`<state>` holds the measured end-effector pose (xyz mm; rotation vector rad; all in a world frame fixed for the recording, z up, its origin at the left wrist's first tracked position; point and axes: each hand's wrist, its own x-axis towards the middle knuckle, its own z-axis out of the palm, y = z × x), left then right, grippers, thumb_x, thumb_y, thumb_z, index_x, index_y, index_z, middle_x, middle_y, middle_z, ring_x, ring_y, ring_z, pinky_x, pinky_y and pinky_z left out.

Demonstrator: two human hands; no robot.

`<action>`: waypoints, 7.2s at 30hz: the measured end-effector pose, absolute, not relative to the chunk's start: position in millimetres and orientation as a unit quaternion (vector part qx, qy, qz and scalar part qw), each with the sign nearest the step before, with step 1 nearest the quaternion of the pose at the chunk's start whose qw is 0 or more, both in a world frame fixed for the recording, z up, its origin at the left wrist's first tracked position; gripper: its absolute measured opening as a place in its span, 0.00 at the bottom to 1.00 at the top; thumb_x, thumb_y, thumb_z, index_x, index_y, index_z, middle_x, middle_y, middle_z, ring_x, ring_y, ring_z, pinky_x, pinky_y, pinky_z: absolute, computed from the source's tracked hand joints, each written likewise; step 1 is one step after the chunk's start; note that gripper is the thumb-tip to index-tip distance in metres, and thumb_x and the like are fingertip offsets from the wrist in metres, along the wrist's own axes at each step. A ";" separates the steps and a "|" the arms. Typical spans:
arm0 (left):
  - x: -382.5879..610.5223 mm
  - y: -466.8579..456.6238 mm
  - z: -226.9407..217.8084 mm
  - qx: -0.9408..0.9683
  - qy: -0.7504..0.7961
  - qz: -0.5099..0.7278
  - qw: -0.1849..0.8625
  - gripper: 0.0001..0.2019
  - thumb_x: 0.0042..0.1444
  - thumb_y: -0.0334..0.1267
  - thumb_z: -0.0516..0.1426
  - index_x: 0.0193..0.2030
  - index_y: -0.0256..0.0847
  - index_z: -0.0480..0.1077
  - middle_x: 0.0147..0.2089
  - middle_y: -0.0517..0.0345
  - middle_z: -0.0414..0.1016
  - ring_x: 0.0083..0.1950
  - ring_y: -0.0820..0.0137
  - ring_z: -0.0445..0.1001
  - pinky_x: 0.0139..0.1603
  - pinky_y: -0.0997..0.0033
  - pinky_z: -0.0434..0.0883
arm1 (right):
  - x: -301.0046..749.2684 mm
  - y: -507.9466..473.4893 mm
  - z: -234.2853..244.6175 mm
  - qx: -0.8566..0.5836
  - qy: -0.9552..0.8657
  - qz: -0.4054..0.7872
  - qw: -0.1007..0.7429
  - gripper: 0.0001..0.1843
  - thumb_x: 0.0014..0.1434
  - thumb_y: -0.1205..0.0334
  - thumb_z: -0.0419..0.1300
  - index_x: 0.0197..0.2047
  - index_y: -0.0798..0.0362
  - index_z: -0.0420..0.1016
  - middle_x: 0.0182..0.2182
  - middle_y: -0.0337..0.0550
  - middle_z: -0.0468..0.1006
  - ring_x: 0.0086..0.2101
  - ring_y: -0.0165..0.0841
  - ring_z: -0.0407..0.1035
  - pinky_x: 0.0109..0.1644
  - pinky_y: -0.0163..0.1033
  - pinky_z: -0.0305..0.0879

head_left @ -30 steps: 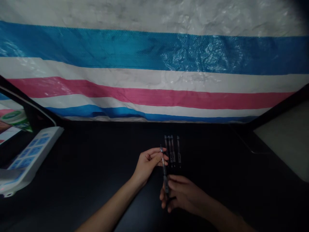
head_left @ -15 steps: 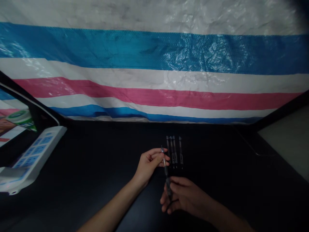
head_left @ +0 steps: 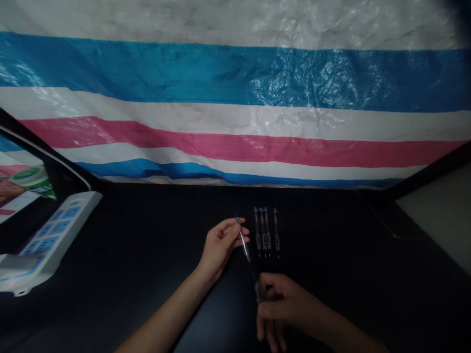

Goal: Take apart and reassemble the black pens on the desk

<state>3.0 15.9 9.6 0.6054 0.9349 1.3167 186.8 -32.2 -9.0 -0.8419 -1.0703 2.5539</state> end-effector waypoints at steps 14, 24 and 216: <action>-1.2 18.5 9.2 0.244 0.416 0.607 0.632 0.17 0.47 0.42 0.68 0.41 0.34 0.76 0.31 0.55 0.79 0.30 0.74 0.77 0.34 0.77 0.74 | 185.6 -31.0 -5.4 -0.287 -0.379 0.872 0.116 0.20 0.51 0.58 0.64 0.34 0.51 0.54 0.20 0.40 0.78 0.13 0.24 0.65 0.19 0.26 0.54; 21.0 -4.1 12.3 0.332 0.432 0.559 0.625 0.15 0.48 0.43 0.67 0.38 0.35 0.74 0.28 0.56 0.79 0.28 0.72 0.77 0.32 0.75 0.72 | 184.4 -31.2 -6.6 -0.370 -0.369 0.835 0.172 0.21 0.49 0.53 0.66 0.33 0.52 0.57 0.18 0.35 0.74 0.11 0.20 0.58 0.13 0.24 0.44; -4.9 17.6 5.6 0.849 0.389 0.271 0.235 0.12 0.58 0.26 0.53 0.47 0.42 0.66 0.51 0.50 0.72 0.54 0.62 0.69 0.56 0.59 0.67 | 200.2 13.8 -5.5 -0.253 -0.931 -0.111 0.240 0.11 0.65 0.73 0.53 0.37 0.56 0.77 0.39 0.47 0.78 0.44 0.38 0.69 0.51 0.46 0.68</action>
